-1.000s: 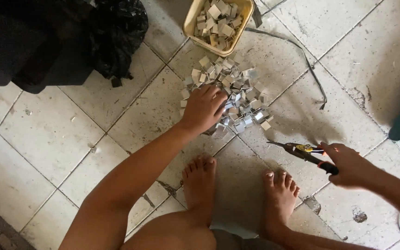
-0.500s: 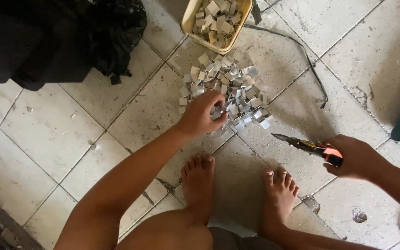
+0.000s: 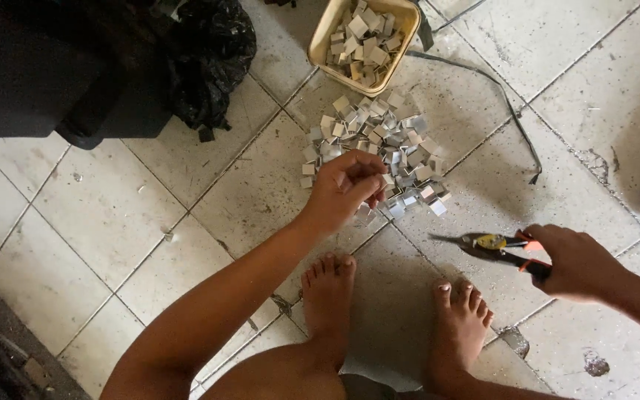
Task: Using hand-held tin snips to cut small rectangular pieces from a metal strip while sitting on the floor.
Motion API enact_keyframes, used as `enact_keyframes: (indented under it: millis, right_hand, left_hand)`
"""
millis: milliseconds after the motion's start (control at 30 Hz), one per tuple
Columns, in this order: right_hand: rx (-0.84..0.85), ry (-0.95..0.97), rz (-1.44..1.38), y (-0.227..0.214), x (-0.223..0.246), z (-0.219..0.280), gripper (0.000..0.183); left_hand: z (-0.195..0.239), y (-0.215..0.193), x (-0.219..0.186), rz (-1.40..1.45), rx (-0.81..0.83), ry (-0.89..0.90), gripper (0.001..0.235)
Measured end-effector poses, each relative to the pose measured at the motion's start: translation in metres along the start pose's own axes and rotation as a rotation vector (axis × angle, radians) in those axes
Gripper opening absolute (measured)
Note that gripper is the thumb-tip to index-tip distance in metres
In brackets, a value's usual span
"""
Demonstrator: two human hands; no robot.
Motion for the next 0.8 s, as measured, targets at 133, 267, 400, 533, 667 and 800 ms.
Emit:
enact_keyframes:
  millis: [133, 267, 400, 533, 667, 800]
  right_hand:
    - [-0.23, -0.007, -0.32, -0.058, 0.035, 0.007, 0.072]
    - [-0.684, -0.362, -0.171, -0.119, 0.069, 0.017, 0.075]
    - [-0.792, -0.407, 0.025, -0.153, 0.089, 0.023, 0.066]
    - [-0.783, -0.384, 0.075, -0.165, 0.102, 0.024, 0.065]
    - [-0.813, -0.458, 0.06, -0.173, 0.113, 0.027, 0.07]
    - [-0.798, -0.45, 0.03, -0.174, 0.11, 0.025, 0.073]
  left_hand:
    - [0.003, 0.001, 0.001, 0.071, -0.046, -0.13, 0.02]
    - [0.006, 0.004, 0.003, 0.046, -0.07, -0.151, 0.044]
    - [0.015, 0.019, -0.023, -0.052, -0.077, -0.128, 0.03]
    - [0.024, 0.025, -0.036, -0.063, -0.023, -0.023, 0.028]
    - [0.031, 0.027, -0.047, -0.139, -0.01, 0.057, 0.021]
    - [0.032, 0.026, -0.057, -0.228, -0.037, 0.064, 0.02]
Point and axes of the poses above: each hand's wrist, its own z-axis away from the middle knuckle, its own y-axis out of the palm, x = y × z, the point moved 5 cm from there along -z, towards the middle knuckle, and after that the axes turned 13 degrees about -y, right-handed, at the moved point
